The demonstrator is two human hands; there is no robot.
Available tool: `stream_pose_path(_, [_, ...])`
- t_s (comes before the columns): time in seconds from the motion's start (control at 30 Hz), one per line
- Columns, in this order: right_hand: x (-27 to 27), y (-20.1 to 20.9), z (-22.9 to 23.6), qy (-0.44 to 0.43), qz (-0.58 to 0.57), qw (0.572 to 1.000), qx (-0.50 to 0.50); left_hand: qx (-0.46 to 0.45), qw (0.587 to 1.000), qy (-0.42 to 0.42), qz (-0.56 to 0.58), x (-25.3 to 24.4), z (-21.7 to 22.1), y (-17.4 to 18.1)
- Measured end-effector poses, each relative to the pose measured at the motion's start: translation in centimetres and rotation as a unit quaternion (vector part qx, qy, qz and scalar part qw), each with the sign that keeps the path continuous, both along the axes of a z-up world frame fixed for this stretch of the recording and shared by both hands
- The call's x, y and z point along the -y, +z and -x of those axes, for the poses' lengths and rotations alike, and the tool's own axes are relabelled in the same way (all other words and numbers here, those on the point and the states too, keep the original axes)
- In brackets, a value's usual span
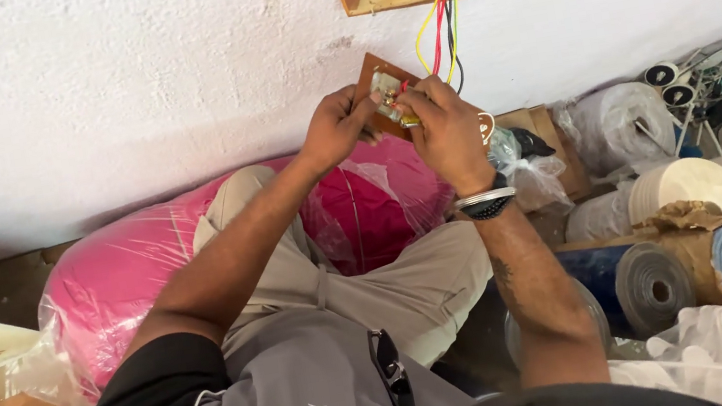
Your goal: The recorder is seen wiring an electrical outlet board, using a screwdriver and pliers.
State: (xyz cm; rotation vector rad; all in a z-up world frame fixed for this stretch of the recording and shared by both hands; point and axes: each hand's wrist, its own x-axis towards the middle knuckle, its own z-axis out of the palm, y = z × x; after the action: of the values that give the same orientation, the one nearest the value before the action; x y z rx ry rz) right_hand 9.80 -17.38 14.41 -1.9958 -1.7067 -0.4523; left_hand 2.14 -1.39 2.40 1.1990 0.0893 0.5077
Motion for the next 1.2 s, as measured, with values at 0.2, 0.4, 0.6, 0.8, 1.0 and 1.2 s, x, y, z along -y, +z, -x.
stream_pose_path(0.2, [0.0, 0.2, 0.4, 0.011, 0.015, 1.0, -0.021, 0.018, 1.0, 0.002, 0.0, 0.3, -0.6, -0.8])
stream_pose_path(0.4, [-0.1, -0.8, 0.2, -0.027, -0.043, 0.999, -0.016, 0.025, 1.0, 0.006, 0.015, 1.2, -1.3, -0.1])
stream_pose_path(0.6, [0.1, -2.2, 0.0, -0.004, -0.043, 0.999, -0.016, 0.02, 1.0, 0.015, 0.014, 1.3, -1.3, -0.6])
stream_pose_path(0.8, [-0.3, -1.3, 0.4, -0.014, -0.096, 0.993, -0.061, 0.036, 0.998, 0.048, -0.009, 2.2, -1.7, 0.1])
stream_pose_path(1.0, [0.2, -1.7, -0.6, 0.008, -0.038, 0.999, -0.038, 0.038, 0.998, 0.033, 0.032, 2.3, -2.4, -0.9])
stream_pose_path(1.2, [1.2, 2.4, -0.3, 0.01, 0.018, 1.0, -0.022, 0.054, 0.998, 0.006, 0.038, 2.2, -2.2, 0.3])
